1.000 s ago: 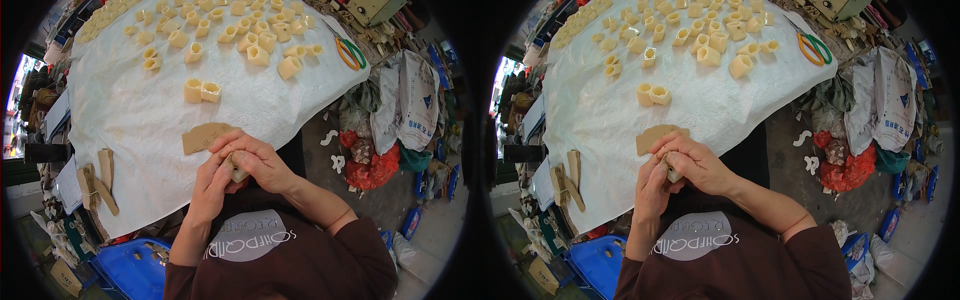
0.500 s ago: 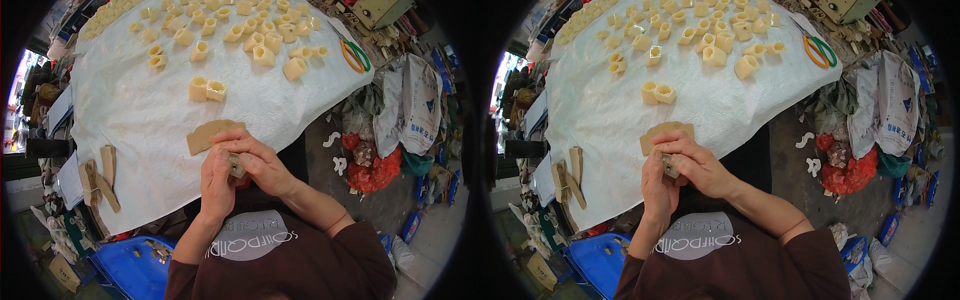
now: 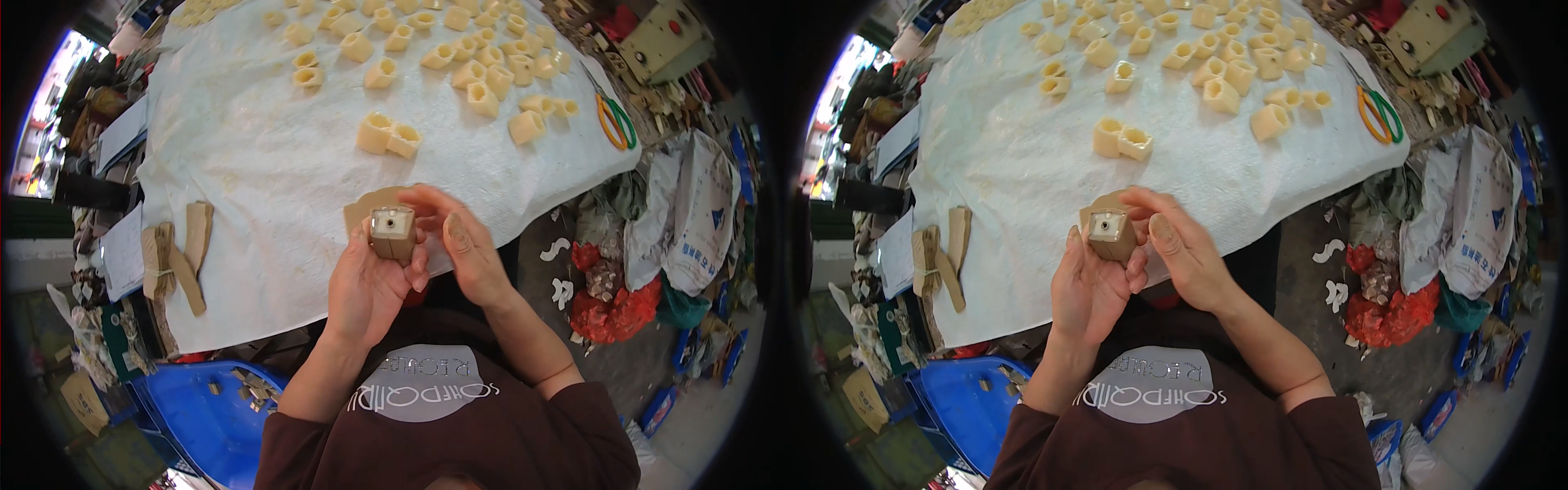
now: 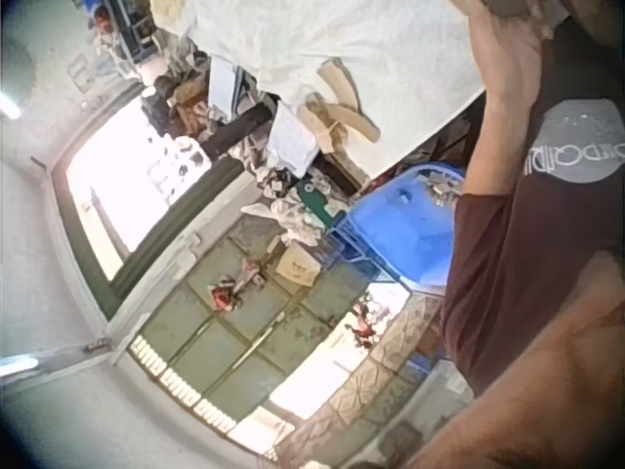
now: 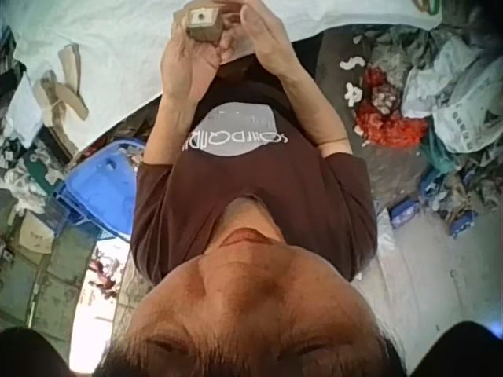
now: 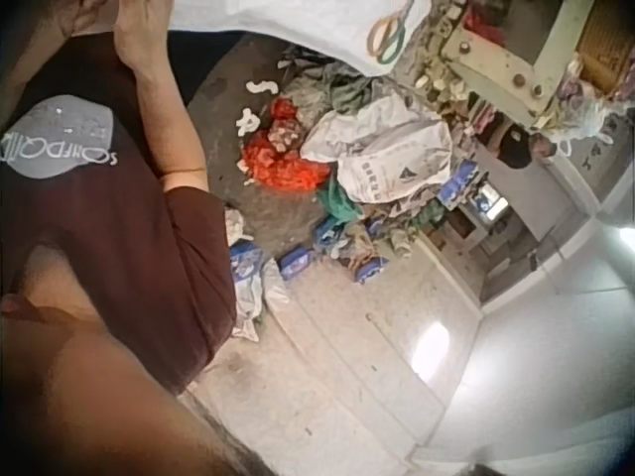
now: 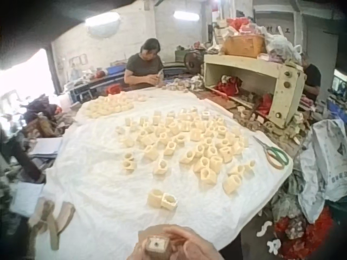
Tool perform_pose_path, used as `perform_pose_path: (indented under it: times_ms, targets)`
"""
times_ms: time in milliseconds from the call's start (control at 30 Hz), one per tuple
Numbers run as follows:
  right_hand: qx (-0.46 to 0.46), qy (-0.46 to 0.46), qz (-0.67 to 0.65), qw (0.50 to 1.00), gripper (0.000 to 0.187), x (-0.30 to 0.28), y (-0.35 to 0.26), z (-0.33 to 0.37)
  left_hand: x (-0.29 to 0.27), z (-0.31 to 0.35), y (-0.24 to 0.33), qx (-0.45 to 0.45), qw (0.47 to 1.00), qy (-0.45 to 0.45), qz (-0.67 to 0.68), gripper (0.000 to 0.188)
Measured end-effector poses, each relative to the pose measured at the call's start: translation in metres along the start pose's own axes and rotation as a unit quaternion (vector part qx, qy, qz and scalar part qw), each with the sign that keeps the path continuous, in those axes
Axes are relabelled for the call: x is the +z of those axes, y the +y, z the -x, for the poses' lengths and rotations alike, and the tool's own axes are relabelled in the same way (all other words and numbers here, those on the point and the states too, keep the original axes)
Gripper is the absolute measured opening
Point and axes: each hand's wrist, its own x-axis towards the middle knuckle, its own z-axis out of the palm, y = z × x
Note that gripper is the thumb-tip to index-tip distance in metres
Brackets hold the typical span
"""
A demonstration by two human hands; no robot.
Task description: The person repeatedly picks up small, hollow, off-white plastic pieces from a white cloth-covered table and sands their edges and surfaces using a small piece of sandpaper. The person handles the items one at a time, rotating them to sand different sides before placing them back on the table.
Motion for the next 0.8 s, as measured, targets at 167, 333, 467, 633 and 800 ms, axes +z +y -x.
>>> perform_pose_path:
  times_ms: [167, 333, 467, 633, 800]
  targets:
    - [-0.111, -0.016, 0.256, 0.96, 0.016, -0.015, -0.006, -0.013, -0.035, 0.038, 0.026, 0.202, 0.953, 0.132, -0.184, 0.037]
    - [-0.183, -0.104, 0.403, 0.891, 0.019, -0.008, -0.001, -0.024, -0.105, 0.112, 0.054, 0.427, 0.696, 0.413, -0.404, 0.03]
    - [-0.21, -0.127, 0.455, 0.856, 0.023, 0.002, 0.007, -0.034, -0.179, 0.185, 0.054, 0.396, 0.442, 0.579, -0.559, 0.03]
    - [-0.217, -0.156, 0.512, 0.816, 0.021, 0.003, 0.011, -0.045, -0.255, 0.257, 0.02, 0.109, 0.362, 0.659, -0.65, 0.036]
    - [-0.199, -0.212, 0.509, 0.81, 0.019, -0.004, 0.009, -0.049, -0.24, 0.239, 0.012, -0.048, 0.296, 0.728, -0.616, 0.046]
